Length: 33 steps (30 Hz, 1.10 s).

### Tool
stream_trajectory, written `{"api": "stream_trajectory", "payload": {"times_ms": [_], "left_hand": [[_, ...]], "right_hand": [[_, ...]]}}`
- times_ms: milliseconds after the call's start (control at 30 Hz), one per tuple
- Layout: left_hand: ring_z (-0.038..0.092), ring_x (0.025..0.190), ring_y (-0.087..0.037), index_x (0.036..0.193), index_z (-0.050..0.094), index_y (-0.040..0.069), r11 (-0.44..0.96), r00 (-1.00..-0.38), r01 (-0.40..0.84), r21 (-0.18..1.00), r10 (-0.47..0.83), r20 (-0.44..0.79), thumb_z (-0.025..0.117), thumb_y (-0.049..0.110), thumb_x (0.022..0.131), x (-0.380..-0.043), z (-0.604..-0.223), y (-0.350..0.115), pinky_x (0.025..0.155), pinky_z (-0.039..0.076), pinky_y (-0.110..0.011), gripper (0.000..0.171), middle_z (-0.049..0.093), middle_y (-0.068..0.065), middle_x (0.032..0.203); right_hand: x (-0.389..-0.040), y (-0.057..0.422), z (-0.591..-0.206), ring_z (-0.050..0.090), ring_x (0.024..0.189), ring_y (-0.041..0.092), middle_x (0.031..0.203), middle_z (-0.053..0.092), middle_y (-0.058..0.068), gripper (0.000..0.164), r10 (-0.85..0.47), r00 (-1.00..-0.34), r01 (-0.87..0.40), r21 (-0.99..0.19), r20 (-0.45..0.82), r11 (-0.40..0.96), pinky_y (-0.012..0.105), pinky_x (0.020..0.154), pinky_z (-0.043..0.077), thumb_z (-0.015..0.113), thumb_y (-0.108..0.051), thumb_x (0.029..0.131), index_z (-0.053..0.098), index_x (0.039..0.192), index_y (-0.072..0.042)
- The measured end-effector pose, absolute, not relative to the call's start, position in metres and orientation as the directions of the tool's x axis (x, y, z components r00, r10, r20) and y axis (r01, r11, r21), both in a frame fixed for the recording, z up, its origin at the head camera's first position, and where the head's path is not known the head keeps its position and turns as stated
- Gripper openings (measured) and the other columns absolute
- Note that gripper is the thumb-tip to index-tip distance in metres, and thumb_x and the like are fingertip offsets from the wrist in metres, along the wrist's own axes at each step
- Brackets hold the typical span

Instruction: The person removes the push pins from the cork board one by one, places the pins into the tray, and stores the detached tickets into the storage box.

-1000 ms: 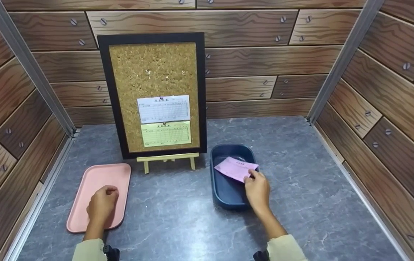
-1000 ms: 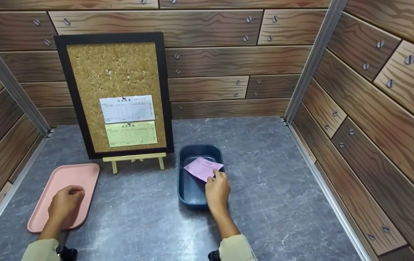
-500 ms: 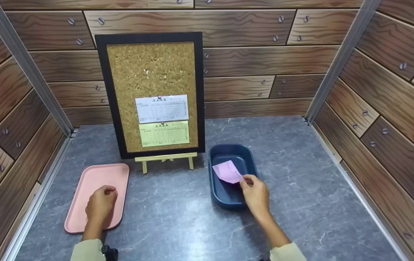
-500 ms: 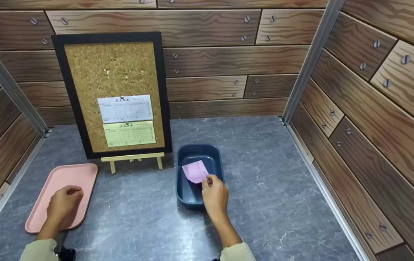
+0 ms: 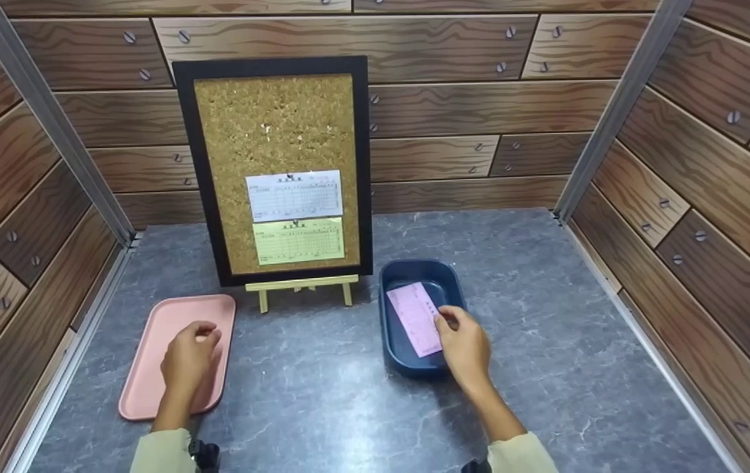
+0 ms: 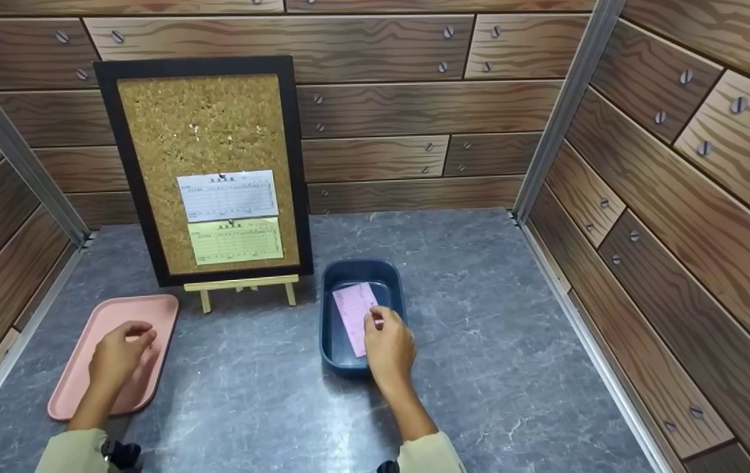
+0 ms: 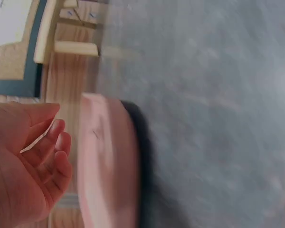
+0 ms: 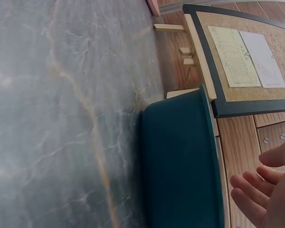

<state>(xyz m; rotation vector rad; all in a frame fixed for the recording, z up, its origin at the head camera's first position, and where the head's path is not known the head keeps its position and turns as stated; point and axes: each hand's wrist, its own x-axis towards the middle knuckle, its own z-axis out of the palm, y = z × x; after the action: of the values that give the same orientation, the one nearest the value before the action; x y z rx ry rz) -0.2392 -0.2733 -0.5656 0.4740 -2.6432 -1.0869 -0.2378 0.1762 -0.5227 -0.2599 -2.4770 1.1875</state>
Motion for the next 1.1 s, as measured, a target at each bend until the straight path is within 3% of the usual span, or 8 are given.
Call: {"api": "stream_trajectory", "payload": {"times_ms": [467, 733, 1100], "left_hand": [[0.066, 0.091, -0.028, 0.109, 0.072, 0.008, 0.673, -0.891, 0.019, 0.739, -0.324, 0.318, 0.071, 0.02, 0.093, -0.264, -0.52, -0.226, 0.08, 0.046, -0.048, 0.02, 0.07, -0.01, 0.097], [0.067, 0.094, -0.028, 0.108, 0.072, 0.006, 0.651, -0.86, 0.109, 0.751, -0.317, 0.4, 0.074, 0.018, 0.091, -0.283, -0.494, -0.209, 0.085, 0.048, -0.044, 0.021, 0.07, -0.011, 0.106], [0.066, 0.09, -0.028, 0.11, 0.071, 0.003, 0.63, -0.814, 0.234, 0.741, -0.289, 0.503, 0.073, 0.014, 0.091, -0.313, -0.459, -0.187, 0.084, 0.05, -0.043, 0.022, 0.069, -0.012, 0.104]], "right_hand": [[-0.263, 0.151, -0.493, 0.073, 0.096, 0.02, 0.107, 0.075, 0.003, 0.022, 0.271, -0.877, -0.176, -0.791, 0.396, 0.586, 0.043, 0.085, 0.055, 0.072, -0.024, 0.093, 0.074, 0.112, -0.013], [-0.285, 0.13, -0.478, 0.073, 0.093, 0.02, 0.104, 0.075, 0.004, 0.024, 0.226, -0.847, -0.286, -0.771, 0.481, 0.57, 0.043, 0.084, 0.054, 0.074, -0.022, 0.091, 0.074, 0.112, -0.01], [-0.315, 0.095, -0.447, 0.074, 0.093, 0.021, 0.103, 0.075, 0.006, 0.025, 0.19, -0.808, -0.39, -0.747, 0.558, 0.539, 0.041, 0.084, 0.055, 0.074, -0.02, 0.091, 0.073, 0.112, -0.006]]}}
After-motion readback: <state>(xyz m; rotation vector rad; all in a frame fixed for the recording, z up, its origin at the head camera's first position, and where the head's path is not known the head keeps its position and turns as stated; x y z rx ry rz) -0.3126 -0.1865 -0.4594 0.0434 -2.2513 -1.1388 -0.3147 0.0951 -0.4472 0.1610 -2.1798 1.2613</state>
